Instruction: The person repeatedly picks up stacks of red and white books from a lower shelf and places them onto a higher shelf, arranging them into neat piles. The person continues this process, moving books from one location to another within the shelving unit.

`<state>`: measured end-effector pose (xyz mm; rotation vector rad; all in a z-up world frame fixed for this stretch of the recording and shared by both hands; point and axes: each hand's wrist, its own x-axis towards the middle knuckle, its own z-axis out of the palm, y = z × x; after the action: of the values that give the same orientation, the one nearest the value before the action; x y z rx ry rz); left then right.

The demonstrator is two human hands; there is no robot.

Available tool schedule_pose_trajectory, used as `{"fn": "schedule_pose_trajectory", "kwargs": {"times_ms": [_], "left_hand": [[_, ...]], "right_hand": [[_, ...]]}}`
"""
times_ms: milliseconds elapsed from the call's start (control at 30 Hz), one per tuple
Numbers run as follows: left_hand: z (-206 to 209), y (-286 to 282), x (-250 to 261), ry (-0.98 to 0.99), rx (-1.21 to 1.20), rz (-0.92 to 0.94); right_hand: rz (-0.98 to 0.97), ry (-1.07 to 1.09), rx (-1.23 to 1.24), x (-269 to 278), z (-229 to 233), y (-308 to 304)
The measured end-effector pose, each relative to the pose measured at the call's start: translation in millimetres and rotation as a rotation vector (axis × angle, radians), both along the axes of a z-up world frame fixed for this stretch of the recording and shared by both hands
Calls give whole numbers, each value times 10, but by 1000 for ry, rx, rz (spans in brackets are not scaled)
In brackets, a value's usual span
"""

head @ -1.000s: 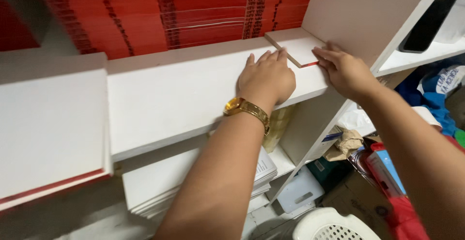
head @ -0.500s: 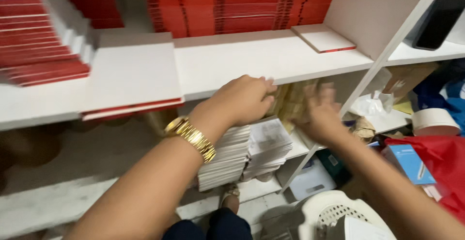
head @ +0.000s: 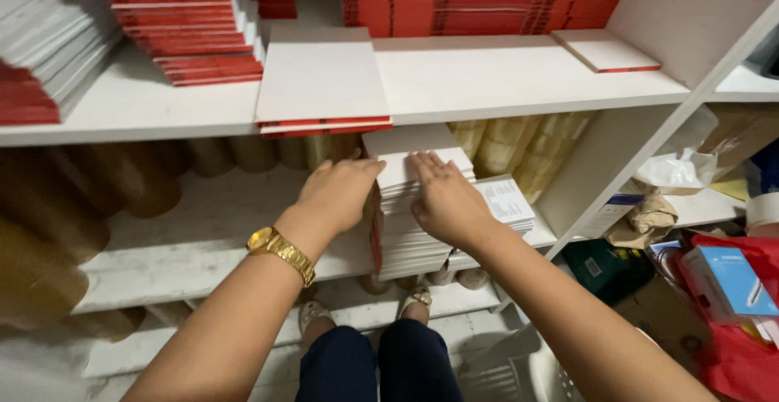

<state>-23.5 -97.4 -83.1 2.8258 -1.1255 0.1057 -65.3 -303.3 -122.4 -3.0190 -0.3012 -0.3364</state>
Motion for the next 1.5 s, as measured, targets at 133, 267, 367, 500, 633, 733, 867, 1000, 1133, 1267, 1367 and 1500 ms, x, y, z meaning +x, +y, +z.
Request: {"fn": "schedule_pose_trajectory", "kwargs": {"times_ms": [133,267,367,500,633,733,867,1000,1133,1267,1367,1500], "left_hand": [[-110,44,59,-100,-38,-57],[-214,-44,122,-146,-116,-47],[-454,-128,266,-245,-170,-32],[-574,-83,299,-473,-194,-107],[-591,-36,314,-595,-231,-124],[-591,-42,311,-602,-219,-112],[-614,-10,342,-454,-210,-87],[-362,74,85,-313,-144,-67],[-246,43,30,-313,-146,-147],[-161,-133,-23,-421,-265,-270],[55,-410,-106,-509,-292,-304],[685,-837,-334,-543,-383,-384]], "right_hand": [[38,29,66,-202,118,-11],[105,-5,100,-266,170,-140],[103,-27,171,-296,162,-179],[75,14,249,-351,218,-197],[57,41,221,-365,286,-28],[-24,51,21,-252,192,166],[-66,-133,-175,-41,-91,249],[86,-459,-312,136,-443,45],[114,-347,-148,-427,205,-18],[217,-262,179,-628,647,-344],[225,-263,166,-795,1032,-495],[189,-258,-5,-938,1609,-804]]}}
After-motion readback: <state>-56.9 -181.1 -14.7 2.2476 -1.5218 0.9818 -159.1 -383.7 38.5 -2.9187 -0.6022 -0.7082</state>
